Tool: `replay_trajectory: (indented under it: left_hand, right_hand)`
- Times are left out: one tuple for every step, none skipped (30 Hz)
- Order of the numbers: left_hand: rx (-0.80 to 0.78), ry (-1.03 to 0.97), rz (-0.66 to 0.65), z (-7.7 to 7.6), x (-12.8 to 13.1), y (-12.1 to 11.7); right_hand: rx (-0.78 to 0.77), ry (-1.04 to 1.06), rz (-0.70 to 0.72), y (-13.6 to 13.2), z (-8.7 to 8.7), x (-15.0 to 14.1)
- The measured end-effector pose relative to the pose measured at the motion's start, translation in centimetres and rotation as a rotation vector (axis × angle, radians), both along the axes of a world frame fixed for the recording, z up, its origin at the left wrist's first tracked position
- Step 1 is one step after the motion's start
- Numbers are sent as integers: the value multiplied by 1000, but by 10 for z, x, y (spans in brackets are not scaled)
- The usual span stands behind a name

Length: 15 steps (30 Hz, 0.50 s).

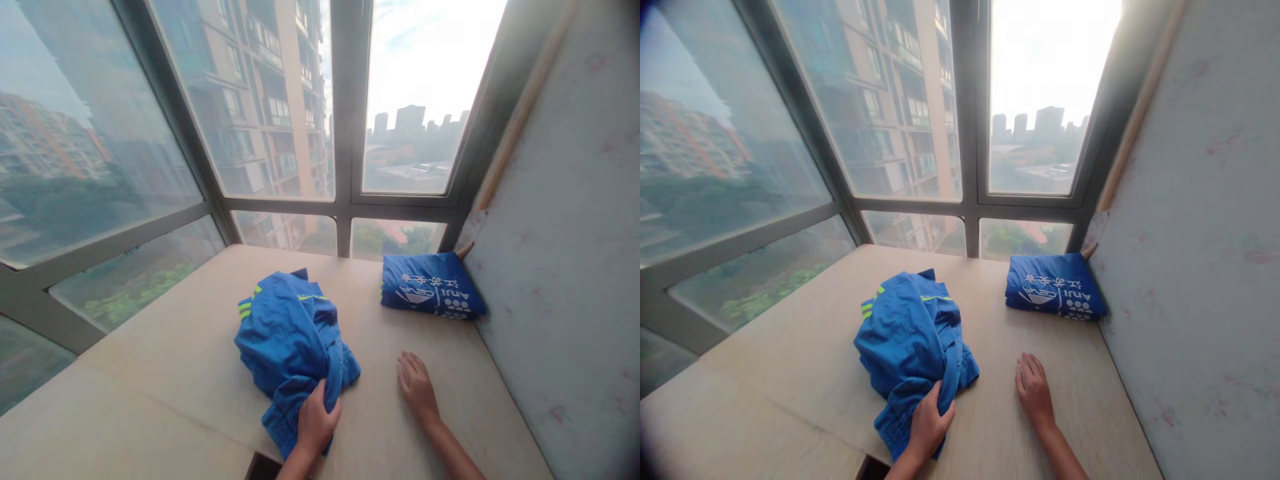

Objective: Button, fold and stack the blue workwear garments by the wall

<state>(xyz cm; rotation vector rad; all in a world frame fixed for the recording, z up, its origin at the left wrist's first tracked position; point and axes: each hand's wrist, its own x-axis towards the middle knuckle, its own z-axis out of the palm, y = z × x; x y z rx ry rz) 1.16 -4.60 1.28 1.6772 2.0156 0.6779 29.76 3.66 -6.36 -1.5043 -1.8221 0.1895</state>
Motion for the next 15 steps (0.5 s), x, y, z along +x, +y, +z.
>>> replay_trajectory:
  left_hand:
    - [-7,-49,-29,-1,12,-6]
    - [-20,-95,-63,-2,24,-11]
    - [-39,-139,-98,-3,35,-16]
    - [-60,-182,-128,-5,46,-21]
    - [-82,-228,-150,-6,55,-25]
    - [-102,-281,-161,-7,63,-29]
    - [-120,-346,-169,-6,70,-32]
    - [-136,-419,-177,-4,75,-33]
    - [-149,-497,-189,1,78,-33]
    - [-157,-569,-202,9,78,-31]
    - [-157,-627,-212,20,77,-28]
    - [-144,-666,-205,33,72,-23]
    - [-118,-682,-179,49,64,-17]
    - [-72,-677,-125,66,53,-9]
    - [-14,-663,-67,84,39,-1]
  right_hand:
    - [-6,63,-20,-5,1,0]
    - [-24,121,-32,-11,2,0]
    - [-47,178,-41,-17,4,-1]
    - [-74,232,-48,-24,6,-2]
    - [-102,284,-51,-31,9,-3]
    - [-126,333,-52,-37,13,-4]
    - [-145,376,-52,-42,17,-5]
    - [-161,410,-49,-46,21,-5]
    - [-171,434,-48,-49,24,-6]
    - [-178,447,-52,-50,28,-6]
    - [-179,452,-65,-51,30,-6]
    - [-178,447,-81,-51,33,-6]
    - [-179,436,-92,-51,35,-7]
    - [-181,421,-95,-51,36,-7]
    - [-183,405,-88,-51,37,-8]
